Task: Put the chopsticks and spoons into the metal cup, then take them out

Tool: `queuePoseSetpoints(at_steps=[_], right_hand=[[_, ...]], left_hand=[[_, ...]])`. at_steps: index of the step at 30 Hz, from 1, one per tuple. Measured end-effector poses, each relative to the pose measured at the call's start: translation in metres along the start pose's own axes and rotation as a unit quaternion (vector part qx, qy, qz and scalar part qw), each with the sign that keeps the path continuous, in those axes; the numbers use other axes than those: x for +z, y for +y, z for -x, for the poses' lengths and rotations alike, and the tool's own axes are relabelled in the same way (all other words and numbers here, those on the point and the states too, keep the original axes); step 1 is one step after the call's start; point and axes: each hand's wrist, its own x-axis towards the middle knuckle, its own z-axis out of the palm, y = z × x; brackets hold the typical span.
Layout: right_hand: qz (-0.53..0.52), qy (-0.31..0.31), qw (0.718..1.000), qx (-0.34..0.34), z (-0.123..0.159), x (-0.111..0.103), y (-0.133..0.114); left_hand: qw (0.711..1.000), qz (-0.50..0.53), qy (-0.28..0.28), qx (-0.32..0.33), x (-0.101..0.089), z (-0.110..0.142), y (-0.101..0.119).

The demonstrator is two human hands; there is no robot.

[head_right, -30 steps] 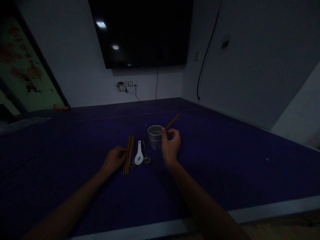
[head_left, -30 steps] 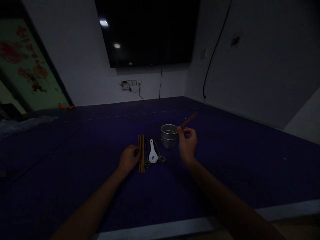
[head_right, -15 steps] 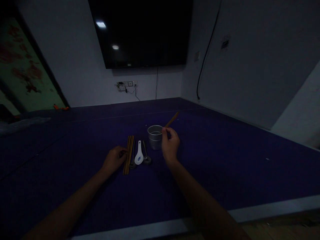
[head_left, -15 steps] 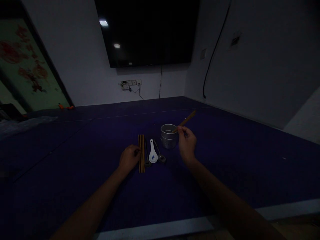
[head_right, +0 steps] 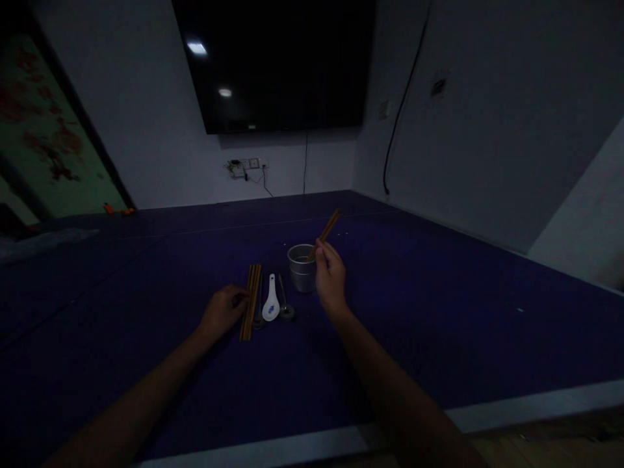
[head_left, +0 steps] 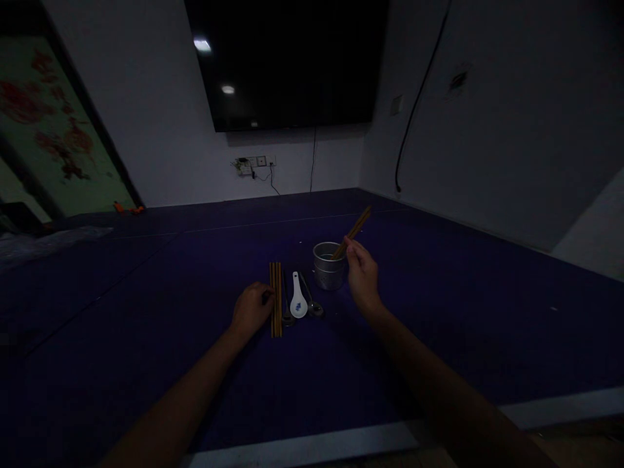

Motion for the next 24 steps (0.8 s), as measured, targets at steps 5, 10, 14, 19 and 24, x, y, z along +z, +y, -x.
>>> queuePoseSetpoints(at_steps=[5, 10, 14, 19, 24], right_hand=[[-0.005, -0.013, 1.000, -0.005, -0.001, 0.000, -0.002], [0.016, -0.043, 0.999, 0.007, -0.002, 0.001, 0.001], [0.005, -0.053, 0.999, 0.005, -0.004, 0.002, 0.008], [-0.008, -0.046, 0.999, 0.015, -0.005, 0.003, 0.015], [-0.019, -0.042, 0.998, 0.030, -0.006, 0.003, 0.022]], left_hand=[[1.000, -0.003, 0.000, -0.001, 0.001, 0.000, -0.001], [1.000, -0.002, -0.002, -0.003, -0.001, 0.000, 0.000], [1.000, 0.003, 0.000, 0.001, -0.001, 0.001, 0.000], [1.000, -0.006, -0.008, 0.003, -0.001, 0.000, 0.000], [1.000, -0.010, -0.013, -0.012, 0.000, 0.000, 0.000]])
